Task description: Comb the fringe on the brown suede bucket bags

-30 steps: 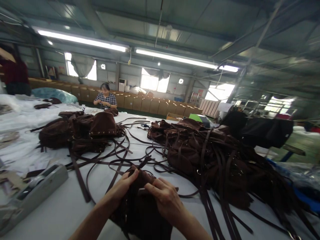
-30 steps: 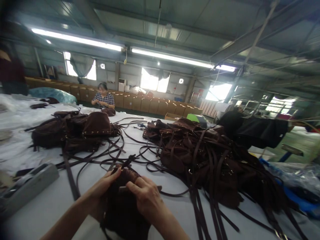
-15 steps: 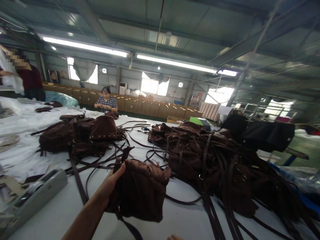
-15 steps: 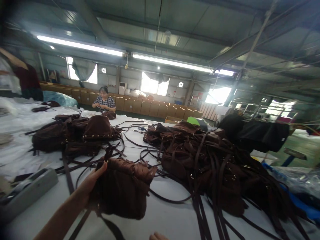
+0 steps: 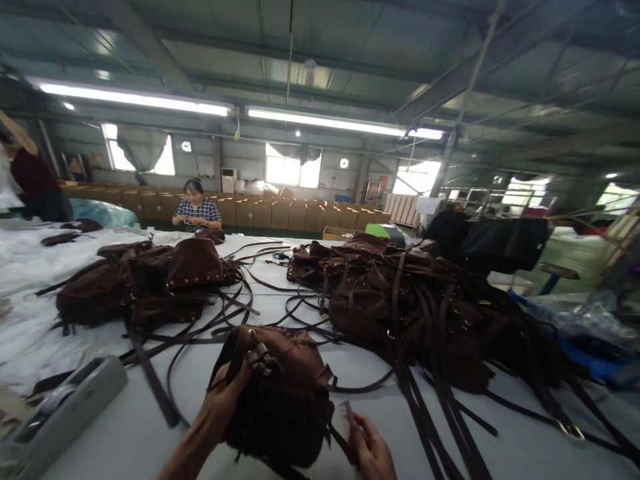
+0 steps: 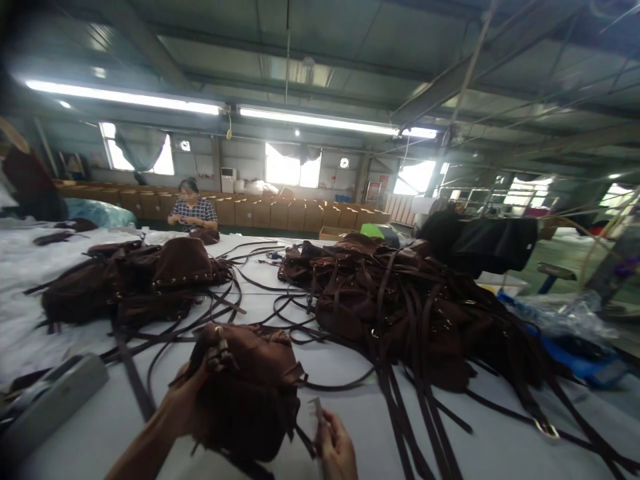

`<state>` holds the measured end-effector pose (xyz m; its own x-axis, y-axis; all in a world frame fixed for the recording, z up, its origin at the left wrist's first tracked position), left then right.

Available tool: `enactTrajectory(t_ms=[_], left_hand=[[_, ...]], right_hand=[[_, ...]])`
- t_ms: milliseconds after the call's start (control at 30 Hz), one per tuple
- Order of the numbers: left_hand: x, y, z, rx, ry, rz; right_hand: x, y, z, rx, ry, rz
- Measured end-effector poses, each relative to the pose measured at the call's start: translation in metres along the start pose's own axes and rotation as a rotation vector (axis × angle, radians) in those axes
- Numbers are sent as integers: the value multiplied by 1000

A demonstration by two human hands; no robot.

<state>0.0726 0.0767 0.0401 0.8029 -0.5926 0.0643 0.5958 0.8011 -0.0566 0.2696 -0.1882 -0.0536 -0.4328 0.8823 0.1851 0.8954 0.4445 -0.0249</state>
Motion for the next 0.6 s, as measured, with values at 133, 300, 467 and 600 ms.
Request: enactTrajectory(t_ms=[133,300,467,600], left_hand=[[11,-5,7,-95,-113,-112],[49,-14,20,-56,-41,-292],[65,-18,21,-52,47,-351],[63,-19,17,-151,-56,-372]], right_hand=[[3,-16,-84,-401,-243,-100],[103,-73,-193,-1040,-610,-641],[171,-79,-186,-1151,-935,-943],[164,-72,-151,-1065,-1064,-964]])
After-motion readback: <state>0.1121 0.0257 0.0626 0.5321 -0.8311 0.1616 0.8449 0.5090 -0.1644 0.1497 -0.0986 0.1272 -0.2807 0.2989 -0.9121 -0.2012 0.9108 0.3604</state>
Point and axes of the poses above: each hand's wrist, its own y-axis towards the middle knuckle, its own x-axis out of the palm, z = x × y, the point moved 8 cm from there along y, towards the middle knuckle, and after that the axes turned 15 degrees about y, right-handed, at the moved point
